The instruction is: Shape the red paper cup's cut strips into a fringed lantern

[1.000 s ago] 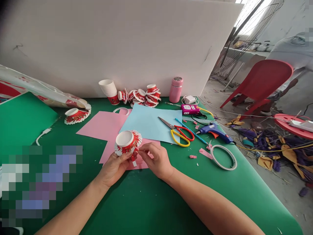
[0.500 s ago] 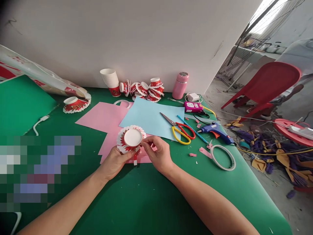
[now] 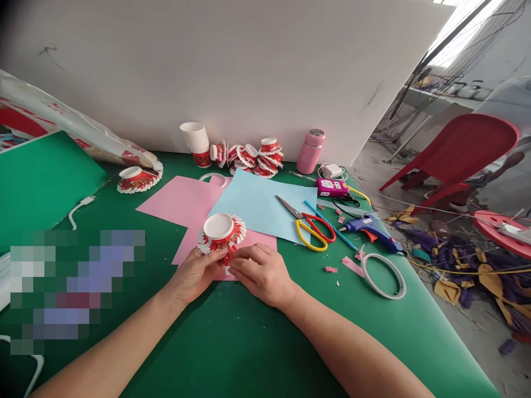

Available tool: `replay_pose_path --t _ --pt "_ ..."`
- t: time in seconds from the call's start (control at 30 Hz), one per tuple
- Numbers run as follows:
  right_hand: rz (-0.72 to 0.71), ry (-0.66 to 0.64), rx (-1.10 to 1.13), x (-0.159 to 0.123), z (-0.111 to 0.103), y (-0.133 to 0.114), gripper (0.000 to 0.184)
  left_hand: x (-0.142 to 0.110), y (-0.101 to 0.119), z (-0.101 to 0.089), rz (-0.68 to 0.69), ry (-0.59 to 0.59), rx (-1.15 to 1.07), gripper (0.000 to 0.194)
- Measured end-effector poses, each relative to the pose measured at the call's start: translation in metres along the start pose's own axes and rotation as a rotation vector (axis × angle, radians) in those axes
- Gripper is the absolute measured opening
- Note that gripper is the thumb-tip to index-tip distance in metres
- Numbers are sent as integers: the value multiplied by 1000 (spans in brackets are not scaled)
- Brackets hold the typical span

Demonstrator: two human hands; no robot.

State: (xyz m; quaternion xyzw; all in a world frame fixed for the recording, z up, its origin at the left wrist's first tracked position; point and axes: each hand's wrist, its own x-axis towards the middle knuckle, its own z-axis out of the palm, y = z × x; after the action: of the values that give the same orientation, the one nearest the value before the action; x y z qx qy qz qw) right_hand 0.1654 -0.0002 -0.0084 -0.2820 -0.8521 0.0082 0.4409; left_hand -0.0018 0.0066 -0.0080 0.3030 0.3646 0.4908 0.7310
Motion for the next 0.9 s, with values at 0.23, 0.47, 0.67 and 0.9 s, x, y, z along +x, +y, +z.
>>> replay_pose_path --t 0.23,0.47,0.67,0.9 --pt "133 -5 178 3 -4 -6 11 1 2 -2 2 9 -17 14" --pt "696 44 365 -1 2 -4 15 0 3 0 -11 -118 -48 25" --pt "874 -67 663 4 2 -3 35 0 -1 0 -34 -122 -21 35" --pt "984 -17 871 7 0 -4 43 0 -1 1 4 -134 12 34"
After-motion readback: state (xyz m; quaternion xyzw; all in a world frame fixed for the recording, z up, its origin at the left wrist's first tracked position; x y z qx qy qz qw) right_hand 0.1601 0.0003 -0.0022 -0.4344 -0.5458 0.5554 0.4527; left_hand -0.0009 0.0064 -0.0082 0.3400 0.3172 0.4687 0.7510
